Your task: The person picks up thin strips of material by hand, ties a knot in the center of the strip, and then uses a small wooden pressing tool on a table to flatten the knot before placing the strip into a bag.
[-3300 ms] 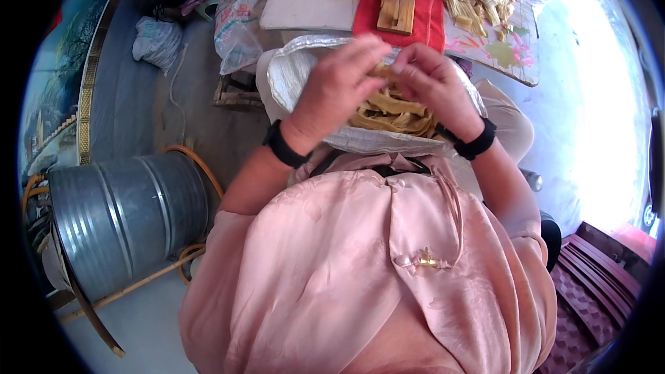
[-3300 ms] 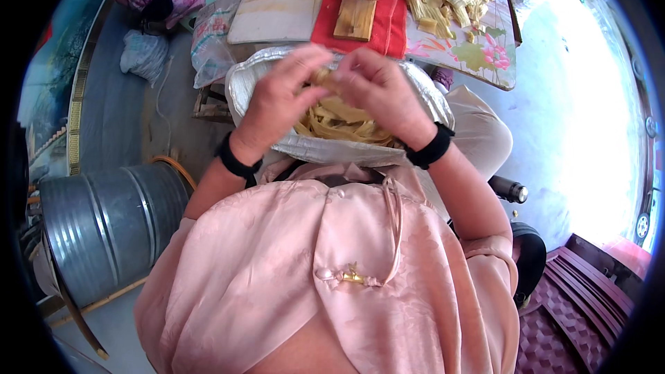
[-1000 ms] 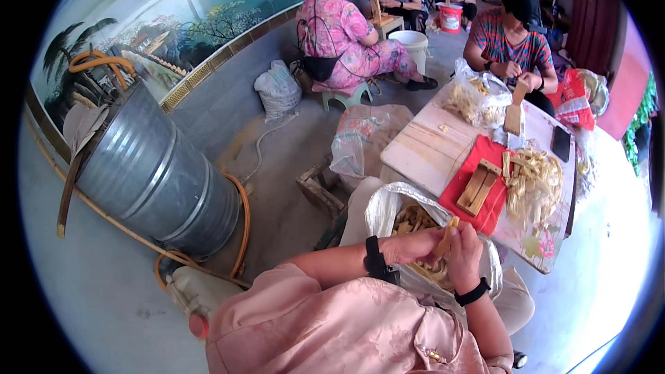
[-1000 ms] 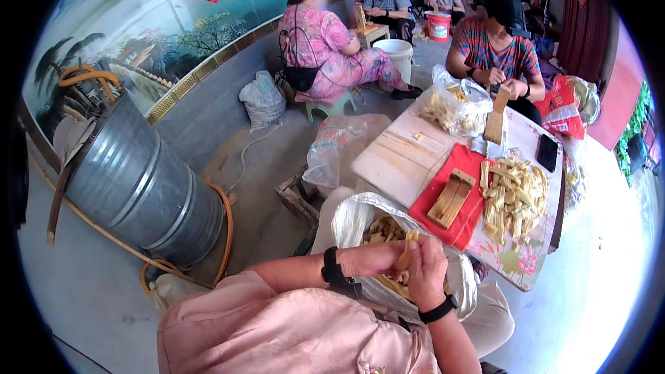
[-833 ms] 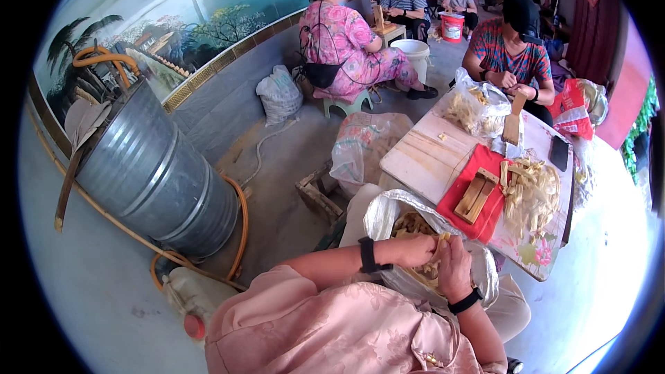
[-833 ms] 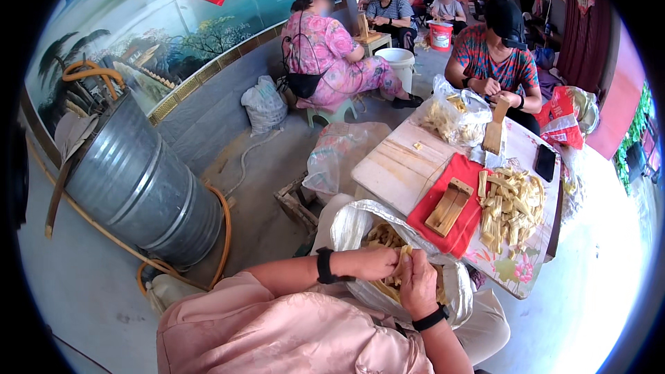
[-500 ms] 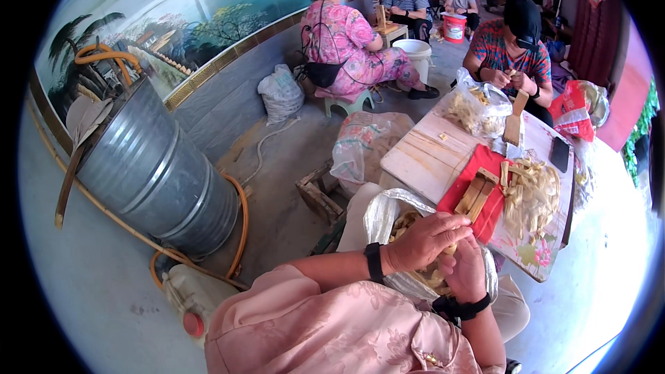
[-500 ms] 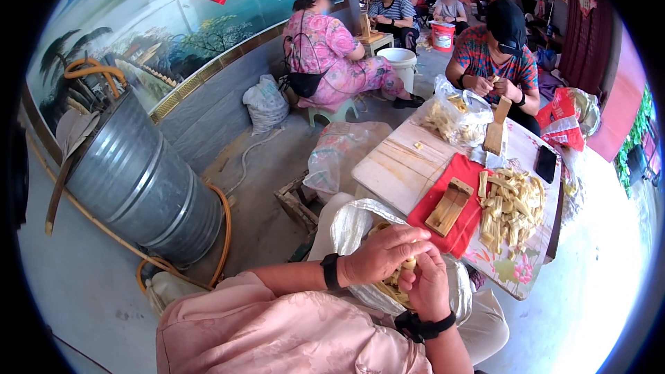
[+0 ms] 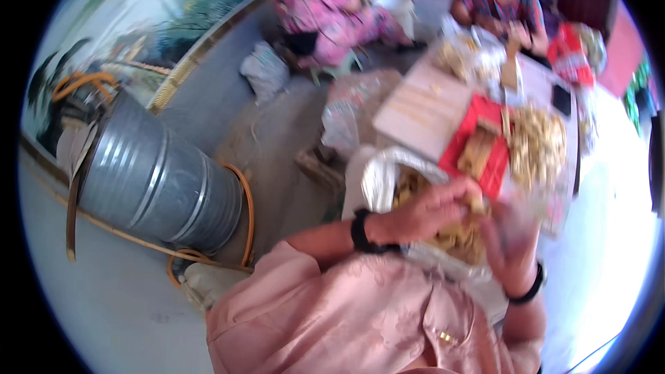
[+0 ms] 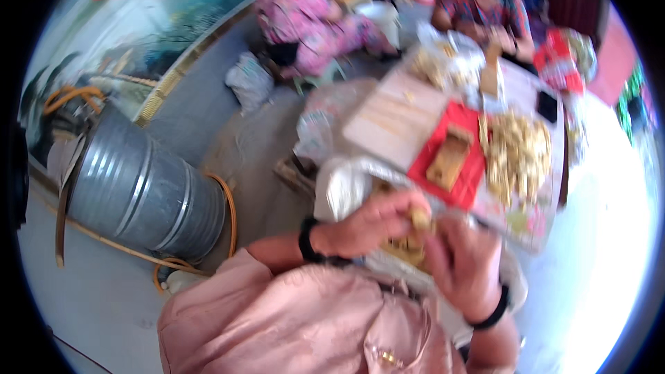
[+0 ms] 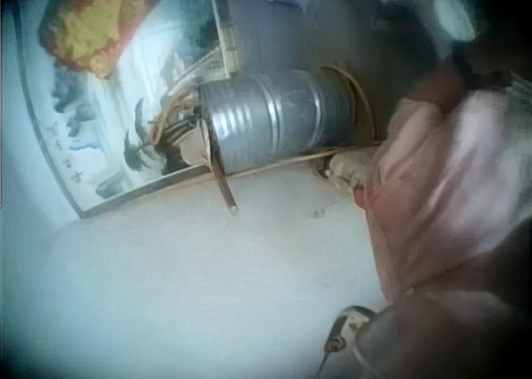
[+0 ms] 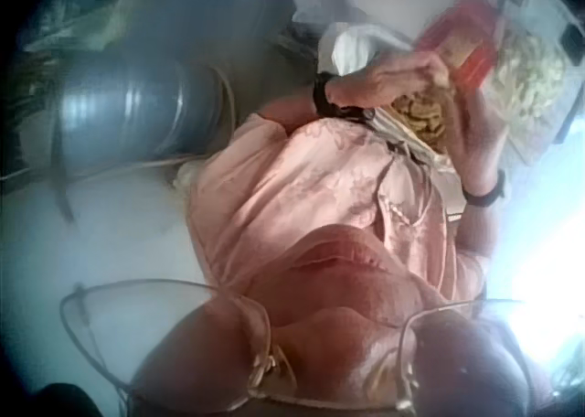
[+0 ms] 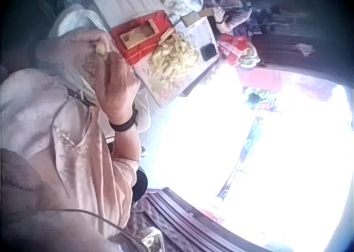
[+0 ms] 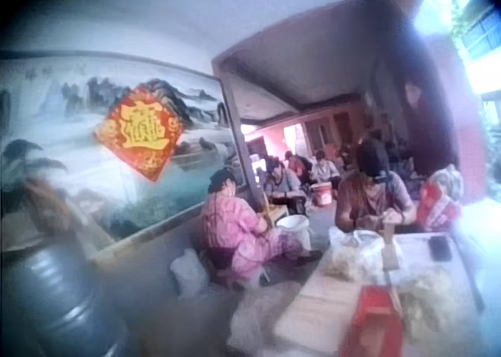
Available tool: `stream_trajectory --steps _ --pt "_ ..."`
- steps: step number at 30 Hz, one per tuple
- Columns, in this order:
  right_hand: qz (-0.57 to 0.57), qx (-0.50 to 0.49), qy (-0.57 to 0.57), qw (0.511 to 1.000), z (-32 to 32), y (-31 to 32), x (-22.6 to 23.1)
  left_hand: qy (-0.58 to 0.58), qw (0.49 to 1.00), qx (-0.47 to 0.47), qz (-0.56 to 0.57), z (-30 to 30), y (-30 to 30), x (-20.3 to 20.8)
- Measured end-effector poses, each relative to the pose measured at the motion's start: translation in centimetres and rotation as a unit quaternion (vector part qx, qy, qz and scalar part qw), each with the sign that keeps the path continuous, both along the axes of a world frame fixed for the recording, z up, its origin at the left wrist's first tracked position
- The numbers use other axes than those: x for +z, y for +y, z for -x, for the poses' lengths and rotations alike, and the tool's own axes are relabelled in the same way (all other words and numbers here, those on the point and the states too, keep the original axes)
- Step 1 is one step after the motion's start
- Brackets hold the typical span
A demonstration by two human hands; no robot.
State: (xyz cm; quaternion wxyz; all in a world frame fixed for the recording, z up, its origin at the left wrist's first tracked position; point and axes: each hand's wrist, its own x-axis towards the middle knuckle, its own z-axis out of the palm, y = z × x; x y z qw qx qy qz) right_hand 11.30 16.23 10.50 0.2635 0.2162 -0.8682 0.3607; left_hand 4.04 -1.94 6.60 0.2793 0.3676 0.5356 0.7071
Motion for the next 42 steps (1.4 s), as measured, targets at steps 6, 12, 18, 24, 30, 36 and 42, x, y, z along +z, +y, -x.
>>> stream_trajectory --steps 6,12,18,24,30,36,42 --pt "0.337 0.085 -0.293 0.891 1.2 -1.0 -3.8 0.180 0.973 0.132 0.058 3.1 -0.3 -3.1" --pt "0.501 0.107 -0.369 0.775 2.4 -1.6 -8.3 0.116 0.964 0.228 0.068 2.3 0.7 -5.6" --pt "0.534 0.060 -0.343 0.770 3.1 -2.6 -9.4 0.116 0.964 0.227 0.071 1.8 0.6 -5.8" --pt "0.600 0.063 -0.411 0.684 3.6 -1.0 -9.8 0.075 0.967 0.235 0.059 3.3 0.0 -6.1" --pt "0.583 0.010 -0.395 0.710 3.3 0.2 -10.1 0.213 0.932 0.264 0.125 4.7 -2.1 -5.5" --pt "0.496 0.061 -0.388 0.774 3.4 -1.4 -11.1 0.438 0.858 0.151 0.219 3.3 -1.0 -6.8" --pt "0.481 0.083 -0.382 0.784 3.2 -1.8 -11.6 0.509 0.808 0.161 0.250 4.0 -0.7 -8.6"
